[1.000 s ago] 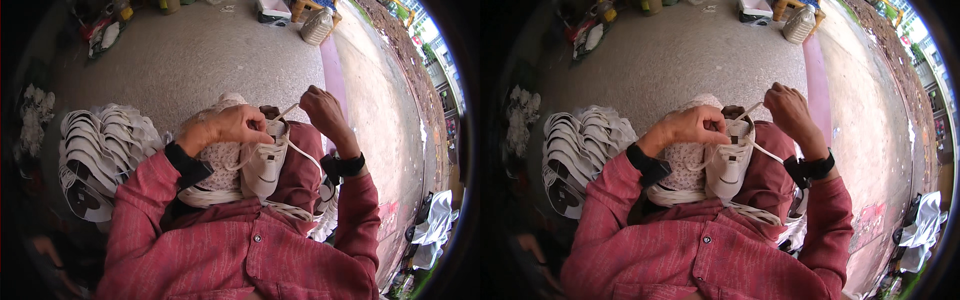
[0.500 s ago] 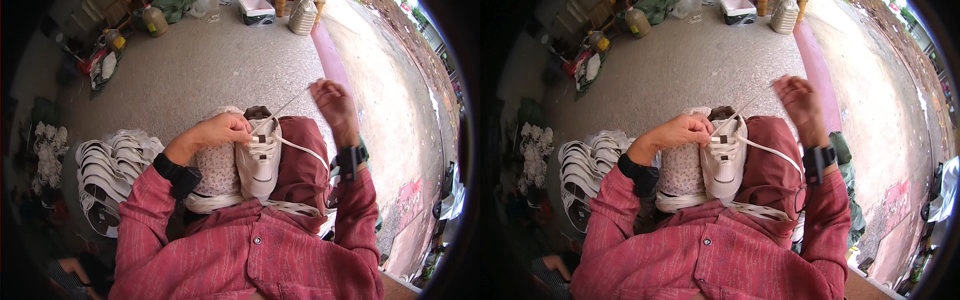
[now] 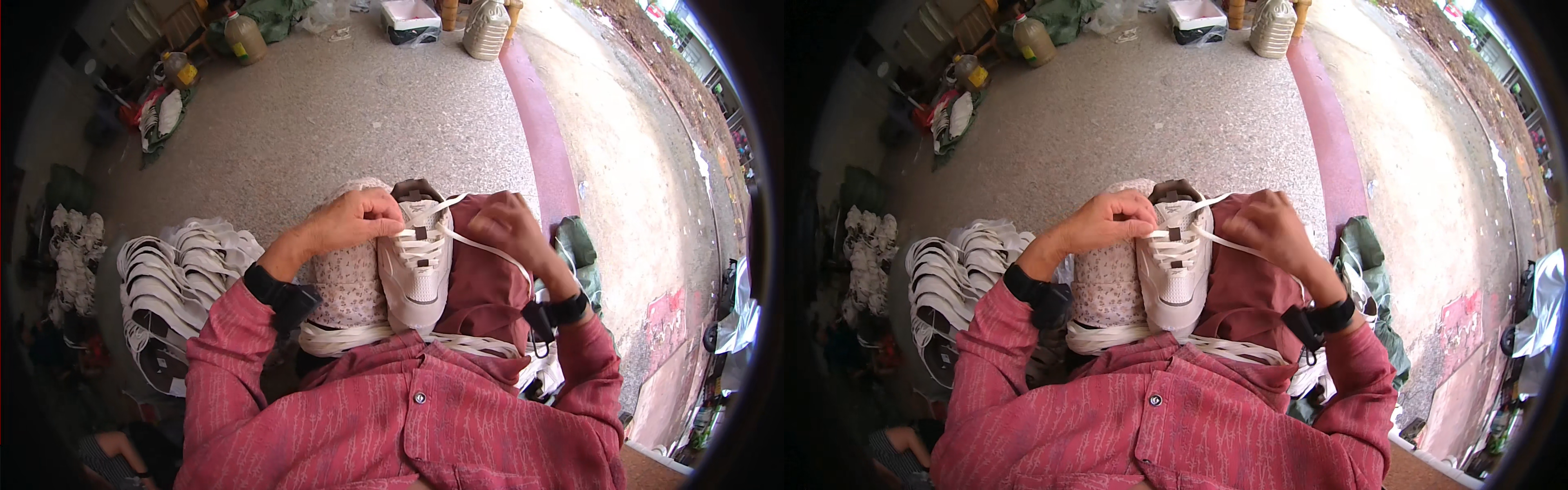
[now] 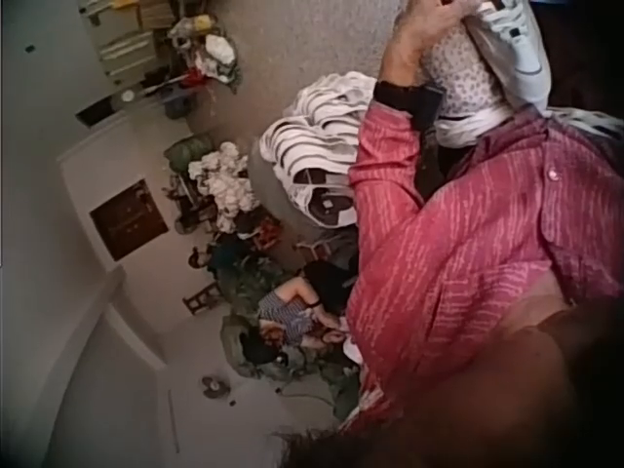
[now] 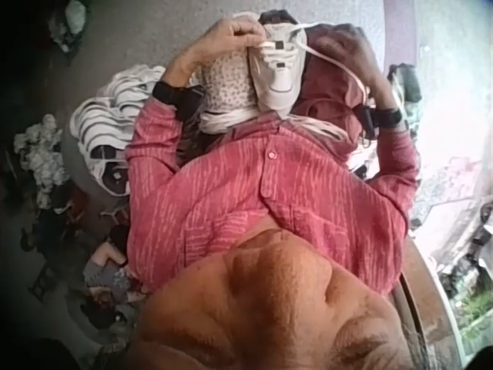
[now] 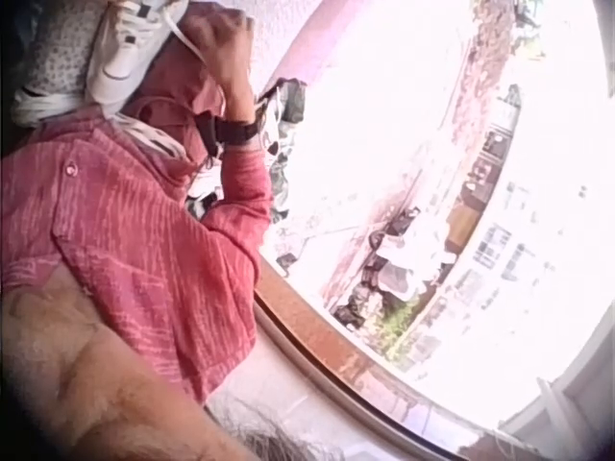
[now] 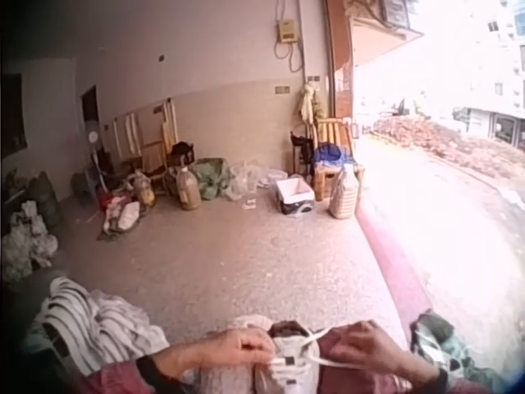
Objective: The recorder is lacing a white sneaker while sitting in a workshop.
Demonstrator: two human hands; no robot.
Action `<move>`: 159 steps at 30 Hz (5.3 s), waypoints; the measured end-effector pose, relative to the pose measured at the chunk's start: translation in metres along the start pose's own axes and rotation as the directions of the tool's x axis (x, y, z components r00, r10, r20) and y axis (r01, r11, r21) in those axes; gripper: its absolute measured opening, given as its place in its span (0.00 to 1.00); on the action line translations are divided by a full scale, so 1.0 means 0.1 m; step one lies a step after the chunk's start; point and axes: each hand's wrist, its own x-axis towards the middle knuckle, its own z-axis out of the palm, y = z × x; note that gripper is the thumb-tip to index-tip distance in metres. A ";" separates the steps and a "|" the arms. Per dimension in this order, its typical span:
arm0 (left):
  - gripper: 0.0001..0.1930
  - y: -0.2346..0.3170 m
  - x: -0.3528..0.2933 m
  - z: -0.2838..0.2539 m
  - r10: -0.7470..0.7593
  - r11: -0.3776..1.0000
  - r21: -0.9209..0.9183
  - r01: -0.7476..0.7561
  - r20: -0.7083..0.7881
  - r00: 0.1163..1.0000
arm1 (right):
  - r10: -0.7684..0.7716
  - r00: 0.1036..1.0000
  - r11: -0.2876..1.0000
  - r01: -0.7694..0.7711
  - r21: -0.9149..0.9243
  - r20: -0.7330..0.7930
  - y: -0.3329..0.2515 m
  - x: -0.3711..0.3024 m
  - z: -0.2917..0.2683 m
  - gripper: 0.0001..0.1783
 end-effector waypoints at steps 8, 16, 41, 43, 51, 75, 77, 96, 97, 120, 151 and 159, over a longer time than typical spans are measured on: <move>0.10 0.01 0.16 -0.02 -0.003 0.986 -0.167 -0.011 -0.083 0.997 | 0.190 0.874 0.727 -0.431 0.535 0.447 -0.66 0.27 -0.06 0.13; 0.21 -0.19 0.26 0.03 0.144 0.966 -0.230 -0.118 0.097 0.985 | -0.395 0.913 0.893 0.354 -0.279 -0.105 -1.03 1.01 -0.29 0.18; 0.33 -0.14 0.26 0.18 0.060 0.938 -0.340 -0.069 -0.038 0.998 | -0.007 0.945 0.248 0.318 0.915 -0.327 -1.48 -0.33 -0.73 0.03; 0.32 -0.17 0.25 0.14 0.072 0.934 -0.349 -0.073 -0.017 0.997 | 0.005 0.940 0.260 0.328 0.908 -0.341 -1.44 -0.38 -0.72 0.03; 0.26 -0.07 0.24 0.13 0.010 0.897 -0.442 0.026 0.078 0.997 | -0.013 0.920 0.273 0.379 0.884 -0.391 -1.39 -0.39 -0.67 0.03; 0.35 -0.13 0.27 0.17 -0.033 0.848 -0.524 -0.082 -0.207 0.978 | -0.127 0.947 0.928 0.219 0.302 -0.296 -0.95 0.06 -0.56 0.08; 0.43 -0.19 0.32 0.15 -0.016 0.792 -0.602 -0.104 -0.192 0.981 | -0.096 0.991 0.994 0.100 0.036 -0.093 -0.62 0.01 -0.30 0.06; 0.50 -0.22 0.34 0.16 0.026 0.683 -0.722 -0.108 -0.123 0.992 | -0.190 0.976 0.953 0.159 0.257 0.102 -0.37 0.32 0.23 0.04; 0.50 -0.22 0.34 0.16 0.018 0.695 -0.712 -0.097 -0.118 0.993 | -0.183 0.976 0.965 0.155 0.213 0.120 -0.35 0.32 0.25 0.04; 0.34 -0.37 0.23 0.16 0.011 0.904 -0.412 -0.114 -0.243 0.970 | 0.010 0.916 0.989 0.049 -0.136 0.402 -0.46 0.37 -0.05 0.14; 0.13 0.18 -0.26 0.34 -0.060 0.979 0.177 0.099 -0.212 0.975 | -0.076 0.983 0.950 0.122 -0.288 0.169 -0.62 0.18 0.28 0.14; 0.10 0.08 0.08 0.16 0.196 0.955 0.257 -0.148 -0.171 0.966 | 0.083 0.997 0.996 -0.083 0.035 0.007 -0.46 0.33 0.16 0.13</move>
